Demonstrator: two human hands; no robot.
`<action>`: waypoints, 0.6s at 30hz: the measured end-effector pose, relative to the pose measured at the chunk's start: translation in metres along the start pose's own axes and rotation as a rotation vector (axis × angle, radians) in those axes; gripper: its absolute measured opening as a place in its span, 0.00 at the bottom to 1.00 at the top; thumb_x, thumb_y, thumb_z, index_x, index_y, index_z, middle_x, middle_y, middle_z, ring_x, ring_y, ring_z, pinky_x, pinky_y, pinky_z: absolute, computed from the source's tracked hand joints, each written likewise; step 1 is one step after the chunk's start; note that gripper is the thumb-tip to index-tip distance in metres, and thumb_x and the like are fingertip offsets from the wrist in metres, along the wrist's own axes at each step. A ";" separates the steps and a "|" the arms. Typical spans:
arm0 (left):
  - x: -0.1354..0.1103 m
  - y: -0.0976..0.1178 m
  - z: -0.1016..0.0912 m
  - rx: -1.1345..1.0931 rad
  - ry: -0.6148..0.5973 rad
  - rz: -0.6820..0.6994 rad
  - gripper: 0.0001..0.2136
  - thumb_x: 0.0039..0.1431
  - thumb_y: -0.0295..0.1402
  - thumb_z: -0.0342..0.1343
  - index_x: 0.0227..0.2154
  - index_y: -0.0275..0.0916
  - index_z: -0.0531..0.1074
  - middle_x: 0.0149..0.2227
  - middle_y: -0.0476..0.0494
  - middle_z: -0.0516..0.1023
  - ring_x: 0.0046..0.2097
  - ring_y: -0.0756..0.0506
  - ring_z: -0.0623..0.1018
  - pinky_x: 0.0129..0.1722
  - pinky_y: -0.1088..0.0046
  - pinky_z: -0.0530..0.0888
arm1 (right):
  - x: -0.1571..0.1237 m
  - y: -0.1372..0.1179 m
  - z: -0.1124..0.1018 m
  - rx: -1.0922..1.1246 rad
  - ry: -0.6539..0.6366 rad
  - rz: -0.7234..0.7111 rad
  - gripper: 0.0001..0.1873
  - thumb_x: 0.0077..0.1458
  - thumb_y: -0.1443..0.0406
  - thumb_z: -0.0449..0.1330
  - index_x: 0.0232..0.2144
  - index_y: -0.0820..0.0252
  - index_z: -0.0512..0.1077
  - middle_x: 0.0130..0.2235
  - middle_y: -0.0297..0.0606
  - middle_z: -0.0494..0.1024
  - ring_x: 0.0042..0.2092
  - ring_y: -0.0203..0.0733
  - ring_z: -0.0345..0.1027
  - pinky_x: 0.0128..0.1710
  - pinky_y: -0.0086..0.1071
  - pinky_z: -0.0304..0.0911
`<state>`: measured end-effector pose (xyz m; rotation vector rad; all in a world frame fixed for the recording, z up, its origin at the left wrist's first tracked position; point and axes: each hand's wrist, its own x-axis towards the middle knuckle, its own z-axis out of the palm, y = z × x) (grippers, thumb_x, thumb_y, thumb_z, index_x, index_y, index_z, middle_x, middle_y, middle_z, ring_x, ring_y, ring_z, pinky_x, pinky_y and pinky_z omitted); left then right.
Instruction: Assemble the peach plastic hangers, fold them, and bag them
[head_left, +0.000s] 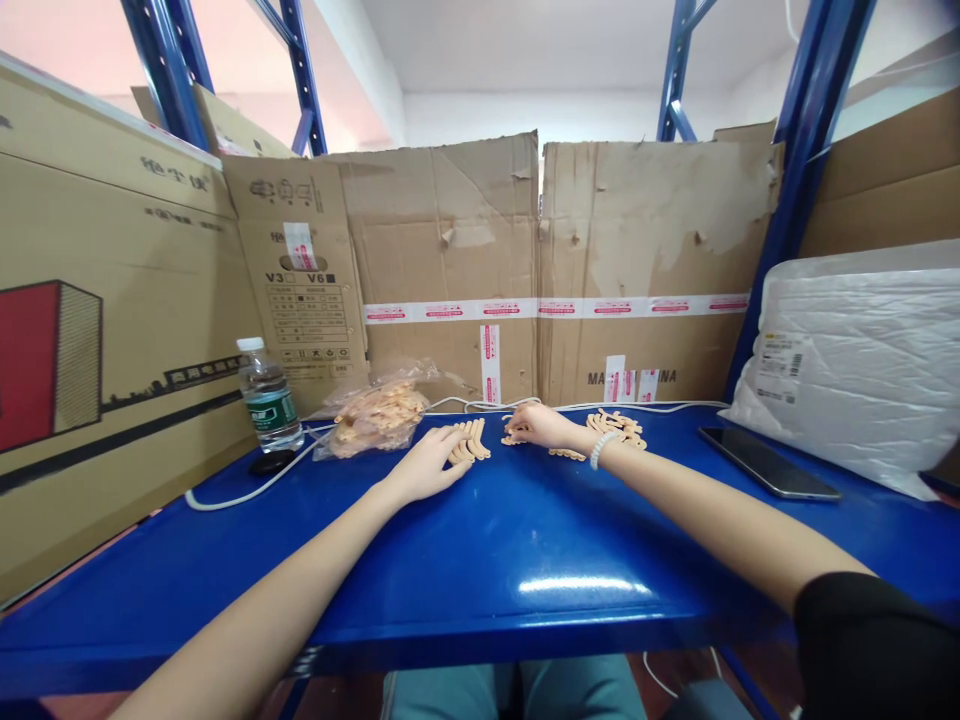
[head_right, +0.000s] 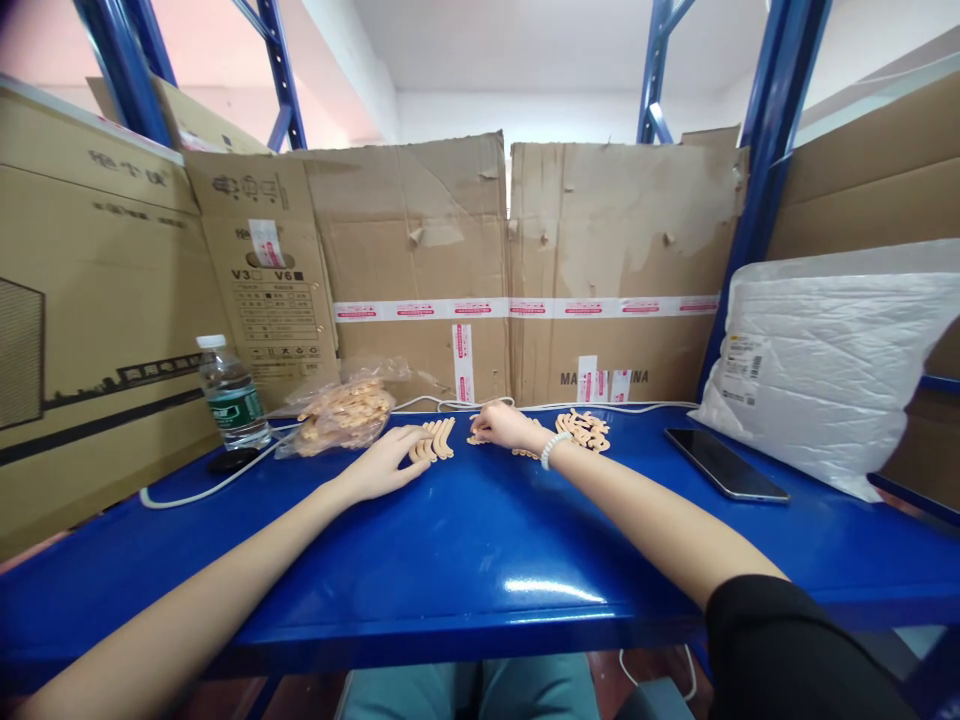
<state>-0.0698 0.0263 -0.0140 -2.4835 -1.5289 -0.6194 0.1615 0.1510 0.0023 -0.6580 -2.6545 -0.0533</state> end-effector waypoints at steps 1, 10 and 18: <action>0.000 0.002 0.002 -0.007 -0.022 -0.012 0.22 0.62 0.42 0.48 0.56 0.38 0.64 0.59 0.35 0.67 0.60 0.36 0.65 0.59 0.56 0.63 | 0.000 0.000 0.002 0.004 -0.006 -0.004 0.06 0.54 0.67 0.61 0.32 0.59 0.79 0.35 0.39 0.81 0.39 0.43 0.73 0.42 0.32 0.65; 0.001 0.014 0.013 -0.071 -0.339 -0.117 0.36 0.60 0.59 0.39 0.65 0.44 0.51 0.69 0.42 0.46 0.69 0.32 0.41 0.63 0.43 0.48 | -0.040 0.000 -0.039 0.080 0.112 0.080 0.17 0.62 0.61 0.53 0.50 0.62 0.71 0.50 0.46 0.76 0.52 0.47 0.69 0.53 0.41 0.63; 0.012 -0.006 0.025 -0.084 -0.285 0.008 0.35 0.60 0.58 0.41 0.64 0.42 0.56 0.67 0.39 0.51 0.68 0.35 0.48 0.65 0.52 0.49 | -0.094 0.031 -0.084 0.085 0.169 0.280 0.15 0.60 0.61 0.52 0.43 0.61 0.74 0.46 0.45 0.77 0.48 0.48 0.71 0.49 0.44 0.67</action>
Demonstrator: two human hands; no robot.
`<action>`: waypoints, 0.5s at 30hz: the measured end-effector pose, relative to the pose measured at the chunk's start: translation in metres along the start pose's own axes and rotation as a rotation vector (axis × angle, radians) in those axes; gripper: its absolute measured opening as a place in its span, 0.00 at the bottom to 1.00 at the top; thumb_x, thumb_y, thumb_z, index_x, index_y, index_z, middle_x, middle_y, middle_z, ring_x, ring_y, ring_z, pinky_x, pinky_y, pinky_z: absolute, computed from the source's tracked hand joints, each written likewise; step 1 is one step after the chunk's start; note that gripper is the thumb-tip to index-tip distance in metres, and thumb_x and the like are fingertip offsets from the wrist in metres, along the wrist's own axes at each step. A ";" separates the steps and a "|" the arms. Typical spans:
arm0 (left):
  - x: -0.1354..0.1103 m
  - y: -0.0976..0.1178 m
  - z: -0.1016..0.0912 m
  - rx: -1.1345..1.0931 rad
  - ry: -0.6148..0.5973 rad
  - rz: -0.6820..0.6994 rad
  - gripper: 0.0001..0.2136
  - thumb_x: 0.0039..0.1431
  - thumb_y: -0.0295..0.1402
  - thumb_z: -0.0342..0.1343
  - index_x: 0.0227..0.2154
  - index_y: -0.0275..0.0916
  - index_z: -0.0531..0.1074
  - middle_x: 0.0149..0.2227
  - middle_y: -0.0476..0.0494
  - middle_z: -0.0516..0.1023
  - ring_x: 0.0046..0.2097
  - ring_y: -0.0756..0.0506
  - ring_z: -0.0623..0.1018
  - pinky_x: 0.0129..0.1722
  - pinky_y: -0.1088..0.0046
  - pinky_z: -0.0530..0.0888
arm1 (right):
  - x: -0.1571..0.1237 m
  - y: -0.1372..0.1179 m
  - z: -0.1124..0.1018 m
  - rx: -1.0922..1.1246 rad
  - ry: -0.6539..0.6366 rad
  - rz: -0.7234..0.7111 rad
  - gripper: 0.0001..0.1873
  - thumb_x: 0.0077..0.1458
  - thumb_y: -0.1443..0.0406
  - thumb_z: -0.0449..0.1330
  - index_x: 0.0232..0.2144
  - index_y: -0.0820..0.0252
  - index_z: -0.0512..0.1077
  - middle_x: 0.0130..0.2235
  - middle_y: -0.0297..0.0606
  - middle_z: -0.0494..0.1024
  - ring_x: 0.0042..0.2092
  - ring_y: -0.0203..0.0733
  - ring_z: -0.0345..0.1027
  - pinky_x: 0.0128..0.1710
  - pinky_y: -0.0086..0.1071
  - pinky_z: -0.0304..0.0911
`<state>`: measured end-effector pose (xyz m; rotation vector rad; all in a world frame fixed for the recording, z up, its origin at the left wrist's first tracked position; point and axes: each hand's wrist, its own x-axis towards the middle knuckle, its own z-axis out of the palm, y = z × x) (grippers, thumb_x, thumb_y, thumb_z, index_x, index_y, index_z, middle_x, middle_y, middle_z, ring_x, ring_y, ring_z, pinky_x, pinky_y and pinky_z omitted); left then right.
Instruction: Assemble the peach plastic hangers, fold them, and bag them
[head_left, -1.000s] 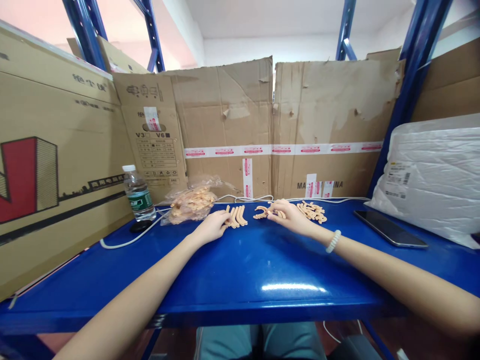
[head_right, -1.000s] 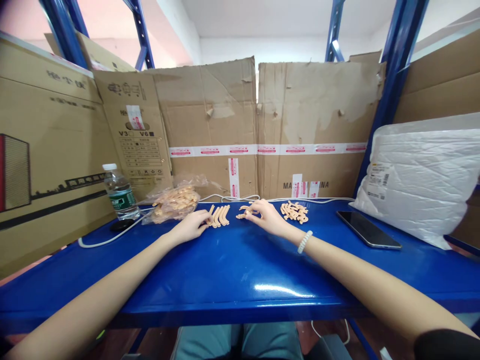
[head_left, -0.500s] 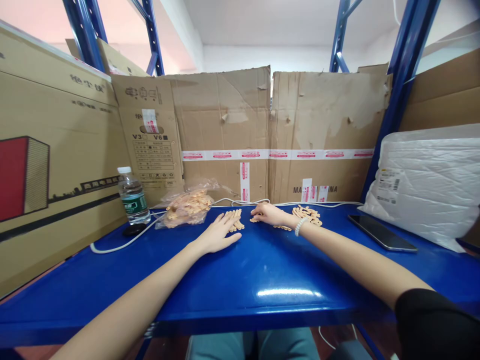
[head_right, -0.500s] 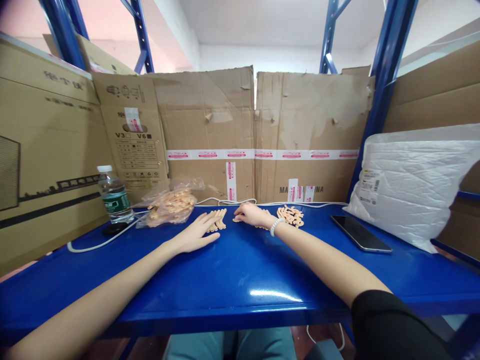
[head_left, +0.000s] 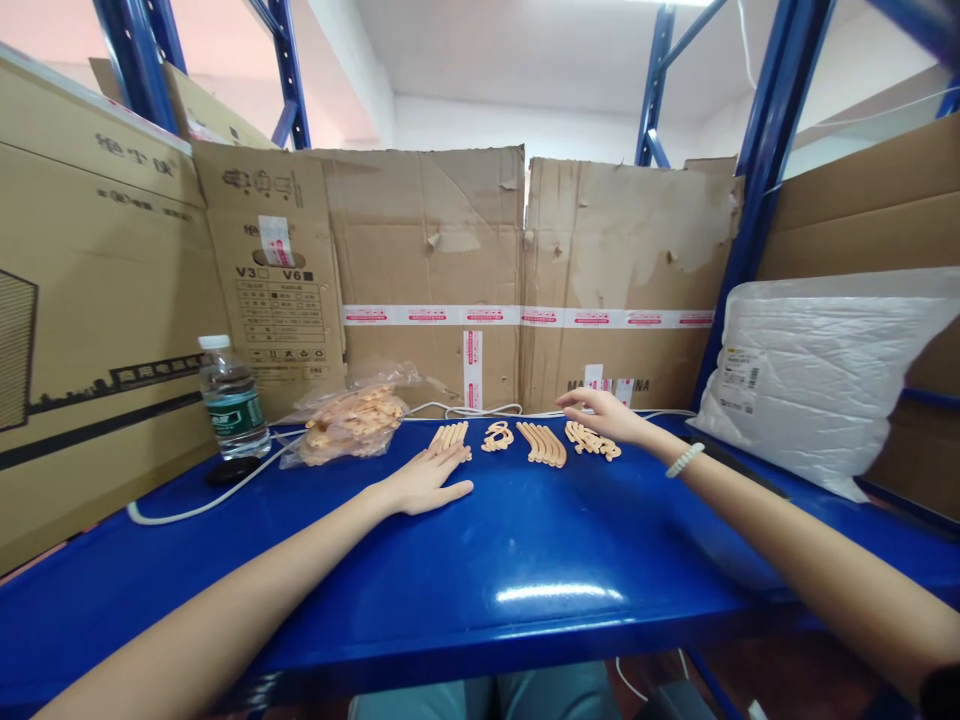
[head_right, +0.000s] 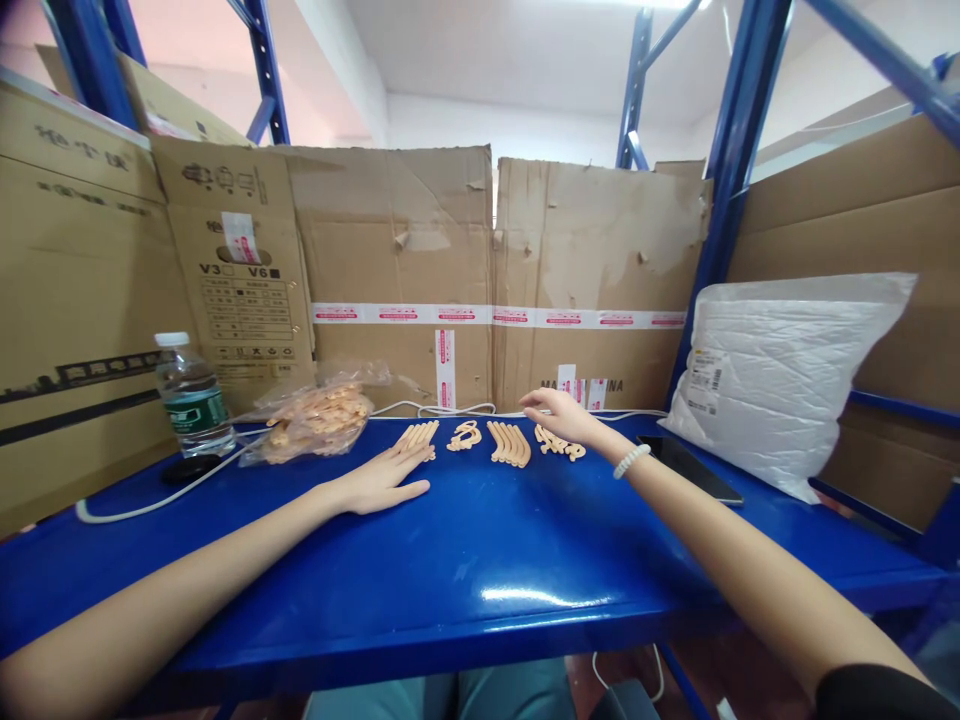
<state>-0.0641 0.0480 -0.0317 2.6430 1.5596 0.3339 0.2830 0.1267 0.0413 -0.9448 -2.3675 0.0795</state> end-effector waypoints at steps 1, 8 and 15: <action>0.002 -0.002 0.000 -0.001 -0.012 -0.008 0.35 0.60 0.58 0.41 0.64 0.43 0.55 0.67 0.39 0.51 0.68 0.35 0.48 0.64 0.51 0.49 | -0.002 0.003 0.000 -0.012 -0.009 0.009 0.15 0.60 0.61 0.52 0.43 0.61 0.74 0.46 0.46 0.77 0.49 0.48 0.71 0.49 0.44 0.67; 0.004 -0.003 -0.003 -0.019 -0.011 -0.060 0.35 0.61 0.58 0.40 0.65 0.44 0.52 0.68 0.39 0.49 0.68 0.34 0.45 0.64 0.48 0.50 | -0.017 -0.026 0.051 -0.141 -0.179 -0.048 0.37 0.60 0.48 0.48 0.62 0.70 0.57 0.63 0.57 0.60 0.64 0.56 0.52 0.62 0.51 0.51; 0.002 0.003 -0.006 -0.002 -0.050 -0.073 0.35 0.61 0.58 0.38 0.66 0.44 0.49 0.69 0.40 0.45 0.69 0.35 0.43 0.64 0.49 0.48 | -0.024 -0.049 0.089 -0.172 -0.414 0.072 0.49 0.57 0.37 0.39 0.66 0.68 0.48 0.68 0.54 0.44 0.68 0.60 0.32 0.66 0.53 0.34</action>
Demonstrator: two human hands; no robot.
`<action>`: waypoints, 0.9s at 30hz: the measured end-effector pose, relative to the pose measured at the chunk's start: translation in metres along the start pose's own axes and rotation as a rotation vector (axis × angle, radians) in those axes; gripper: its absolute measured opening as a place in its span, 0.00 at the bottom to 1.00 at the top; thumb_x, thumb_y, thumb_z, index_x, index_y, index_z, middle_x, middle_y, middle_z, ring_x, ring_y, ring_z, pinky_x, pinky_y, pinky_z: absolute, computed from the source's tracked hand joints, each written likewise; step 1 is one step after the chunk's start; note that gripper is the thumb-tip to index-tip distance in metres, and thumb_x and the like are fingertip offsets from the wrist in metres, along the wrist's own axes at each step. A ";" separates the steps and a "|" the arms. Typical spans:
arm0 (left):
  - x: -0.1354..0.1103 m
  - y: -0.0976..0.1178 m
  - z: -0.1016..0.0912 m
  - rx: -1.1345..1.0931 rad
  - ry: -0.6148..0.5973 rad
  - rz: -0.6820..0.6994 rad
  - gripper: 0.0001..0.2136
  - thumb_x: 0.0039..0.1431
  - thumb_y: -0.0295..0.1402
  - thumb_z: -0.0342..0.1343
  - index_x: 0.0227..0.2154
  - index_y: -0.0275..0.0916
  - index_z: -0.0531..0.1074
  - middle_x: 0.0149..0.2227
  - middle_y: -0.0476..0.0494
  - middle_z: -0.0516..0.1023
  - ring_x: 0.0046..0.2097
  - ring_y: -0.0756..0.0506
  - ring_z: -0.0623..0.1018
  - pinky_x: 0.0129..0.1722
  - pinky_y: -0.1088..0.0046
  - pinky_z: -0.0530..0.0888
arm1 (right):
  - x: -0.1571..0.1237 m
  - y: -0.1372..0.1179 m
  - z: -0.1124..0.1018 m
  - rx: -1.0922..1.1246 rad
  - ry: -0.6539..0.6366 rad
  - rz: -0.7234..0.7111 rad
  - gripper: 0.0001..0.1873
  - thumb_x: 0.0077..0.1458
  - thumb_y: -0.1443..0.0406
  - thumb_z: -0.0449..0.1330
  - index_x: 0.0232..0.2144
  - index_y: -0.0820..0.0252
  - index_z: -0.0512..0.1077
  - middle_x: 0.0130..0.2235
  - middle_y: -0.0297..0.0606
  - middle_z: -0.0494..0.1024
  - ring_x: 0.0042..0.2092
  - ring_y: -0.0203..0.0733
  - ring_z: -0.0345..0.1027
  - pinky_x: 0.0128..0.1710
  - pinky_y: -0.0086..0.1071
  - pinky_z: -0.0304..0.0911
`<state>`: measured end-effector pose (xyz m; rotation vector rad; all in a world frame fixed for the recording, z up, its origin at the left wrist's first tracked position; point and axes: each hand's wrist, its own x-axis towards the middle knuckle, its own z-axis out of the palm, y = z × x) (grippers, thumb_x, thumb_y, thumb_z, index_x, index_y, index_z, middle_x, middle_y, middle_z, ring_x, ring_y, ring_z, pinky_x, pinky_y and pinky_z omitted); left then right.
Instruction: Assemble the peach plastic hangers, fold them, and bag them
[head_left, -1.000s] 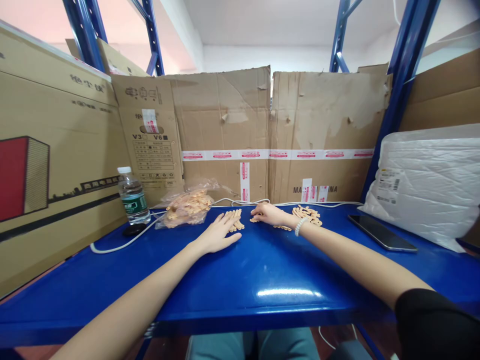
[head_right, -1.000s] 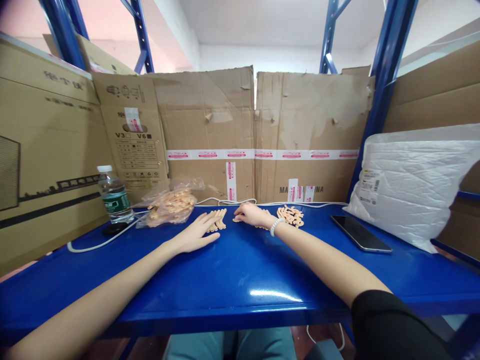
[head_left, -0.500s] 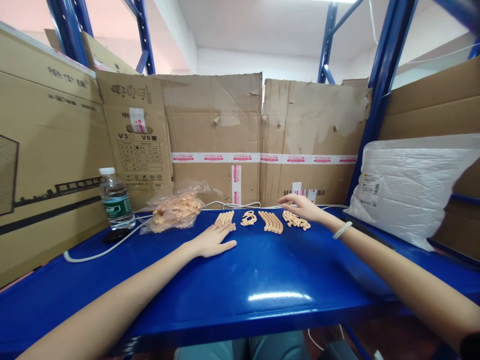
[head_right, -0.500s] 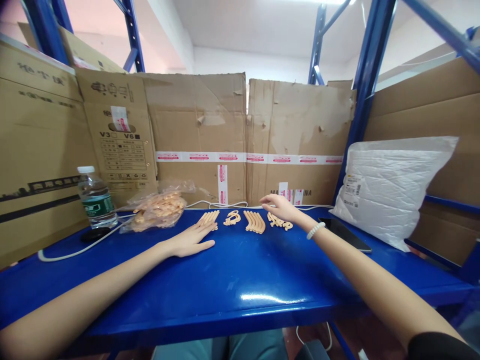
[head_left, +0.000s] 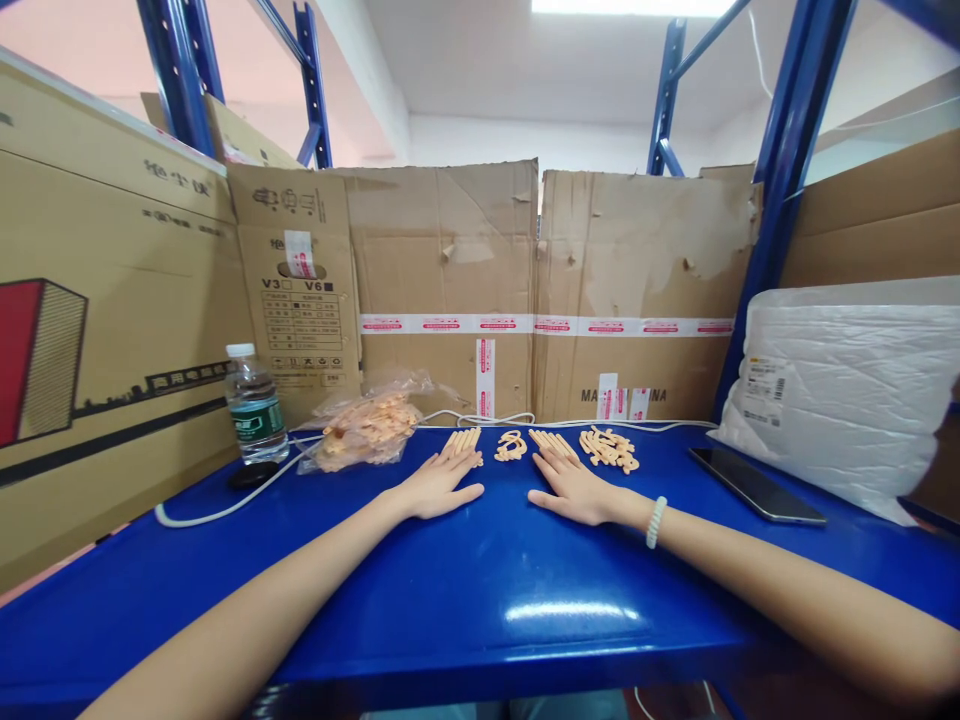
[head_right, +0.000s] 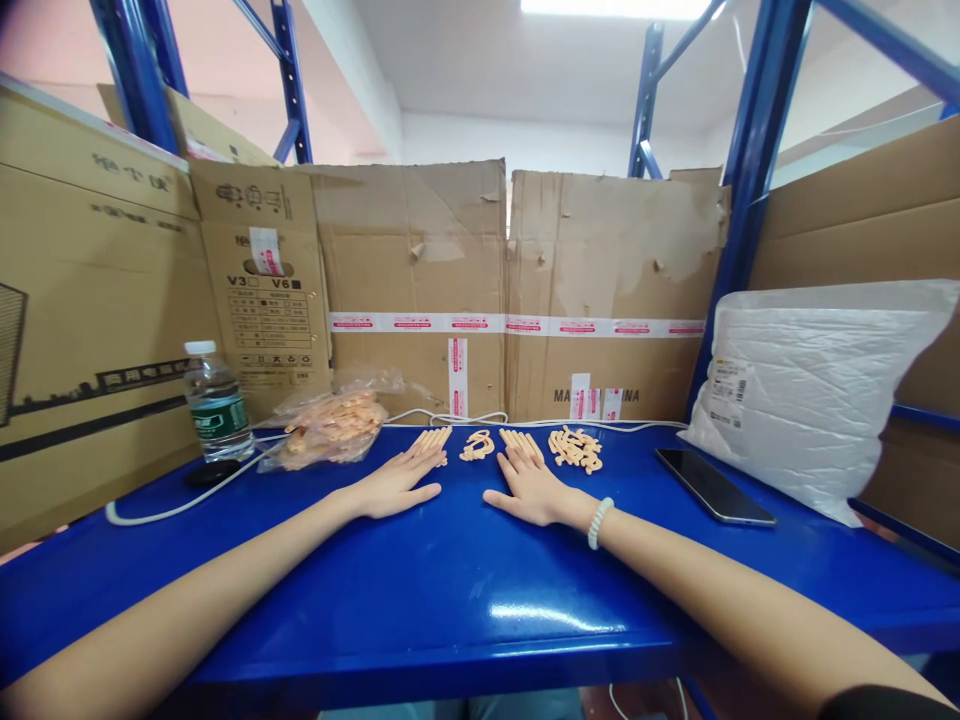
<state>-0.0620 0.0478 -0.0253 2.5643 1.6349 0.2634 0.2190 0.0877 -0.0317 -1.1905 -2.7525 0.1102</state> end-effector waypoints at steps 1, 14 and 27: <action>0.000 0.000 0.000 -0.003 -0.001 0.001 0.35 0.61 0.58 0.38 0.66 0.44 0.49 0.69 0.40 0.45 0.69 0.35 0.43 0.64 0.48 0.48 | 0.002 0.002 0.000 -0.001 -0.003 0.001 0.50 0.57 0.37 0.39 0.66 0.69 0.47 0.68 0.55 0.42 0.68 0.59 0.31 0.66 0.53 0.33; 0.004 -0.012 0.007 0.015 0.040 0.023 0.34 0.62 0.58 0.38 0.66 0.45 0.49 0.68 0.41 0.47 0.69 0.35 0.44 0.64 0.49 0.49 | 0.010 0.051 -0.026 -0.069 0.272 -0.090 0.37 0.63 0.47 0.43 0.63 0.68 0.56 0.63 0.54 0.59 0.66 0.54 0.47 0.64 0.48 0.46; 0.006 -0.006 0.002 0.013 0.020 0.009 0.34 0.61 0.58 0.39 0.65 0.46 0.51 0.68 0.40 0.48 0.68 0.34 0.44 0.63 0.46 0.49 | -0.003 0.127 -0.007 -0.060 0.154 0.030 0.30 0.64 0.51 0.42 0.62 0.57 0.61 0.65 0.45 0.58 0.66 0.53 0.47 0.64 0.50 0.43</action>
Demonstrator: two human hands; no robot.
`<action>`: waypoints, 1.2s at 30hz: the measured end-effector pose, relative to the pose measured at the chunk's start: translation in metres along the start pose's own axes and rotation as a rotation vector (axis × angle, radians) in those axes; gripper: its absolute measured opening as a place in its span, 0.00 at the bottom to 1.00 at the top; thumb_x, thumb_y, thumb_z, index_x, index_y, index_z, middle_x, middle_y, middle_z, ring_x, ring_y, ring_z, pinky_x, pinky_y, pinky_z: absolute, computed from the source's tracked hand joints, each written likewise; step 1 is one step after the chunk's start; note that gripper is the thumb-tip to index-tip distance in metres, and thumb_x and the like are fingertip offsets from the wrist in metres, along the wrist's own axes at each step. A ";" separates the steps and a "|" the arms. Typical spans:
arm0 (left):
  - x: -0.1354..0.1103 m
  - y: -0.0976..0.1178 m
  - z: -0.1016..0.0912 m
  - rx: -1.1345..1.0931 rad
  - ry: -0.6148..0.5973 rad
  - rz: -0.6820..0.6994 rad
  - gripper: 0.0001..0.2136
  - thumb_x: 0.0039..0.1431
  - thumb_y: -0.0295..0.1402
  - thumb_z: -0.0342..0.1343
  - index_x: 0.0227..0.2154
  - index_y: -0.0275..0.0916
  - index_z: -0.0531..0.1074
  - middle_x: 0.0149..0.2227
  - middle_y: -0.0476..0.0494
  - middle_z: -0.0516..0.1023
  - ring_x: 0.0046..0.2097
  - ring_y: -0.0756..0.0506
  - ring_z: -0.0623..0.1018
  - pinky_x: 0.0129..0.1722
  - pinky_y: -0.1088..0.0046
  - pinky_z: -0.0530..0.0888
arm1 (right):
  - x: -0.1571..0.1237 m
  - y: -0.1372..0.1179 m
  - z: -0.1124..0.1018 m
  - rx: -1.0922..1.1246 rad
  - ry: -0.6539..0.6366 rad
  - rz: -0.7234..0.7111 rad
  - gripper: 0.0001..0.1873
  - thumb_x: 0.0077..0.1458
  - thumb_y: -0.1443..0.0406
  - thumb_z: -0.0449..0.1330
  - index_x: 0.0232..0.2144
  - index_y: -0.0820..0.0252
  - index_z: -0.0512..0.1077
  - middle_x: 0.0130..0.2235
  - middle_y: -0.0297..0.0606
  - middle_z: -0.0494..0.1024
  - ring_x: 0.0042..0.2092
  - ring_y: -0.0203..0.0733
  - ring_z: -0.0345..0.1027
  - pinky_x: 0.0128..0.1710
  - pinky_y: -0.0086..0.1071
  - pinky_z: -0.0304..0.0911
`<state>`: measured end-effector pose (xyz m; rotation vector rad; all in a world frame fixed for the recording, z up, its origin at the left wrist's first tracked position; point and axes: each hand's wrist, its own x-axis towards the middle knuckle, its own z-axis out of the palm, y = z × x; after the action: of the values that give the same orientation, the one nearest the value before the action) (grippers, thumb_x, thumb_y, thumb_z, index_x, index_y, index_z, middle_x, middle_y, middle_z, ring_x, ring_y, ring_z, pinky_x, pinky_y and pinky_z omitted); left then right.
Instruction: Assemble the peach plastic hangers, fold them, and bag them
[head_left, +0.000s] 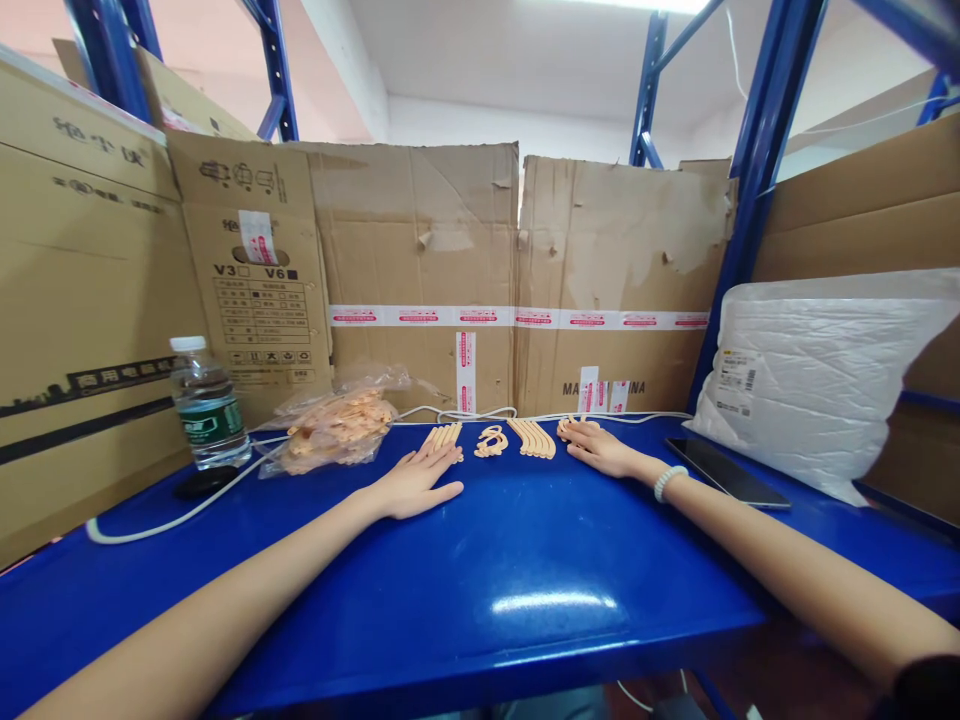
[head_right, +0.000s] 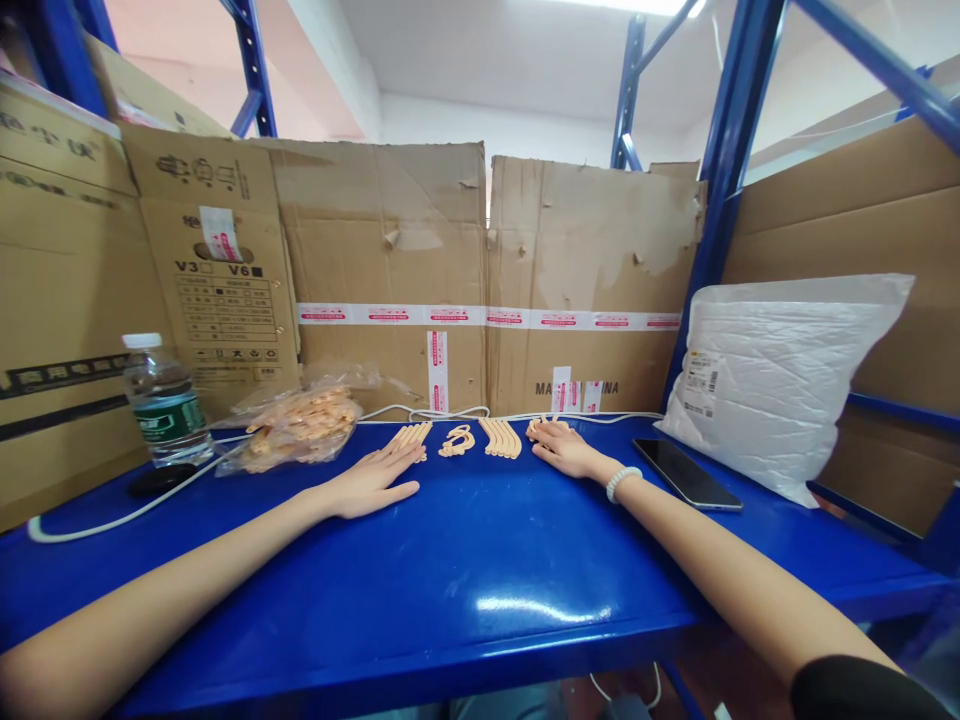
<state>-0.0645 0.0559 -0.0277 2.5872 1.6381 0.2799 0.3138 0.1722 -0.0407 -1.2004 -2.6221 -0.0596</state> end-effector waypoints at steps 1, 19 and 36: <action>0.001 0.001 -0.001 0.007 -0.003 -0.005 0.34 0.61 0.58 0.39 0.65 0.46 0.50 0.68 0.40 0.48 0.68 0.34 0.44 0.63 0.45 0.49 | 0.002 0.000 -0.001 -0.001 -0.001 0.023 0.29 0.64 0.52 0.43 0.62 0.57 0.61 0.65 0.45 0.58 0.66 0.54 0.47 0.63 0.52 0.44; -0.010 0.010 -0.005 0.043 0.263 0.100 0.25 0.66 0.45 0.42 0.62 0.42 0.57 0.66 0.40 0.57 0.67 0.38 0.55 0.63 0.48 0.52 | -0.008 -0.012 -0.017 -0.081 0.461 0.106 0.19 0.65 0.58 0.43 0.44 0.57 0.71 0.47 0.46 0.75 0.53 0.52 0.64 0.59 0.58 0.41; -0.013 0.020 -0.019 0.043 0.569 0.310 0.12 0.63 0.33 0.49 0.48 0.39 0.70 0.49 0.40 0.75 0.52 0.40 0.71 0.53 0.58 0.67 | -0.008 -0.003 -0.014 -0.148 0.664 0.183 0.18 0.62 0.60 0.46 0.30 0.60 0.72 0.38 0.45 0.77 0.47 0.51 0.66 0.58 0.56 0.43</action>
<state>-0.0559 0.0354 -0.0076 2.9691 1.3500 1.0966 0.3199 0.1621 -0.0289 -1.1998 -1.9509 -0.5285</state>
